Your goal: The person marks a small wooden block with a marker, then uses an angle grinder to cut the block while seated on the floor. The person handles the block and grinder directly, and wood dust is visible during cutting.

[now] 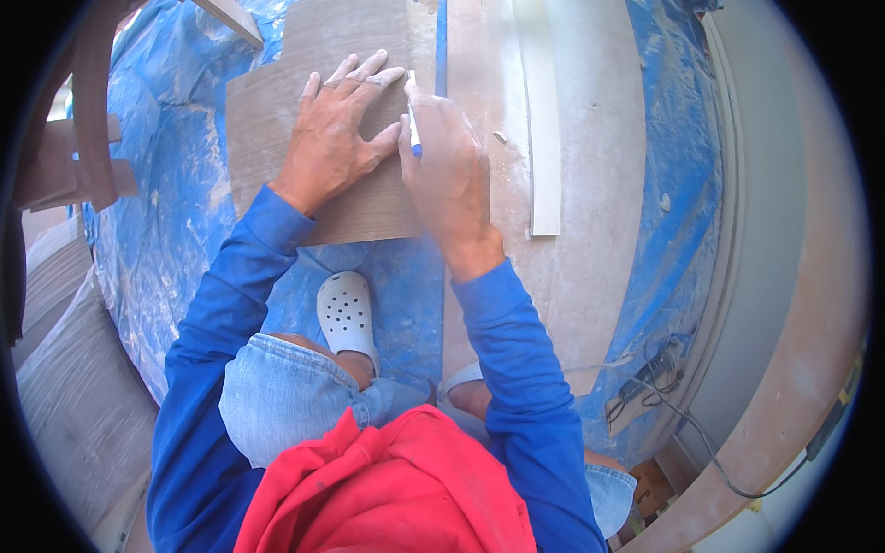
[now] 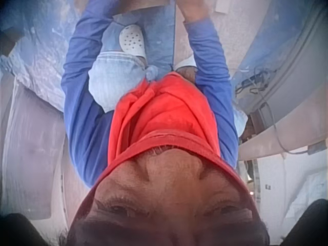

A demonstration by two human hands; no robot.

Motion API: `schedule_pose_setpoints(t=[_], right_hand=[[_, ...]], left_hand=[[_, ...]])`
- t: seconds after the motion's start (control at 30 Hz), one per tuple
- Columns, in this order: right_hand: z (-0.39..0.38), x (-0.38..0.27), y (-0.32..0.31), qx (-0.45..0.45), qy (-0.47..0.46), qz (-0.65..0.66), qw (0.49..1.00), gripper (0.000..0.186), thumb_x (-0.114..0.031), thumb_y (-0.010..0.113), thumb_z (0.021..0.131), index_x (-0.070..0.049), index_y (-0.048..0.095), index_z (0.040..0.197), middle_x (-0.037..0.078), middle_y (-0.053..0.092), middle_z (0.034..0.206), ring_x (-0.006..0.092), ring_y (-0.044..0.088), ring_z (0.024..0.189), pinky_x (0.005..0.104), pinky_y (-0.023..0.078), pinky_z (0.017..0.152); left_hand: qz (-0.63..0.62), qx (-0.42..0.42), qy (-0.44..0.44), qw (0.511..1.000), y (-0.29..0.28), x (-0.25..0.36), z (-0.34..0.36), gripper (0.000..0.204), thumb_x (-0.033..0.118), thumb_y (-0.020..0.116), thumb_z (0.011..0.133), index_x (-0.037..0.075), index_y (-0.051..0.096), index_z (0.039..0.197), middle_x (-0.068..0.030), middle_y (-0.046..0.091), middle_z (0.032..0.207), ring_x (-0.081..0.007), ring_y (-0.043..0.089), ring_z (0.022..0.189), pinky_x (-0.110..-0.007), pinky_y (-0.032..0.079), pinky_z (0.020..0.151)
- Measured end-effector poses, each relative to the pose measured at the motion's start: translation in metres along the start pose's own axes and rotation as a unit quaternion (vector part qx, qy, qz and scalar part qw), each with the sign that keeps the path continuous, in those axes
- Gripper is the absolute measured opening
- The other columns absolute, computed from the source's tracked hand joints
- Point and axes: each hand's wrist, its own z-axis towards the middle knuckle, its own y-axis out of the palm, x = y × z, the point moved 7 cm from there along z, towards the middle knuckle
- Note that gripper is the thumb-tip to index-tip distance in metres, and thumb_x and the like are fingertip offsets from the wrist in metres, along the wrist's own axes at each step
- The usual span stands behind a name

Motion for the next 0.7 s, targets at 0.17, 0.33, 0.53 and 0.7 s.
schedule_pose_setpoints(t=[0.17, 0.33, 0.53, 0.7], right_hand=[[0.005, -0.001, 0.0, -0.004, 0.002, -0.014, 1.0, 0.033, -0.005, 0.072, 0.102, -0.001, 0.072, 0.134, 0.022, 0.077, 0.124, 0.0384, 0.076, 0.111, 0.0436, 0.062, 0.095], [0.016, -0.004, -0.009, 0.01, -0.006, -0.007, 1.0, 0.027, -0.011, 0.073, 0.103, 0.0, 0.076, 0.127, 0.023, 0.08, 0.114, 0.0383, 0.079, 0.1, 0.043, 0.063, 0.088], [0.034, 0.001, -0.017, -0.023, 0.011, -0.04, 0.999, 0.023, -0.02, 0.074, 0.105, 0.0, 0.081, 0.112, 0.019, 0.08, 0.093, 0.0276, 0.077, 0.075, 0.0369, 0.061, 0.07], [0.03, -0.012, -0.033, -0.085, 0.058, -0.105, 0.989, 0.028, -0.027, 0.073, 0.106, 0.0, 0.083, 0.108, 0.017, 0.079, 0.084, 0.0232, 0.077, 0.073, 0.0336, 0.058, 0.066]], left_hand=[[0.0, 0.004, 0.005, 1.0, -0.001, 0.0, 0.0, 0.06, 0.045, 0.072, 0.1, 0.024, 0.062, 0.155, -0.0087, 0.052, 0.169, -0.0367, 0.043, 0.159, -0.065, 0.026, 0.131], [-0.005, 0.009, 0.006, 1.0, -0.001, -0.001, 0.0, 0.062, 0.046, 0.073, 0.098, 0.023, 0.063, 0.154, -0.0092, 0.053, 0.169, -0.0373, 0.044, 0.158, -0.065, 0.026, 0.131], [0.0, 0.006, 0.005, 1.0, -0.001, 0.0, -0.001, 0.064, 0.044, 0.075, 0.096, 0.021, 0.062, 0.155, -0.0086, 0.053, 0.169, -0.0362, 0.042, 0.159, -0.064, 0.026, 0.132], [-0.006, -0.002, 0.004, 1.0, 0.0, -0.001, -0.001, 0.066, 0.045, 0.075, 0.096, 0.02, 0.062, 0.155, -0.0081, 0.052, 0.169, -0.0354, 0.041, 0.16, -0.063, 0.025, 0.133]])
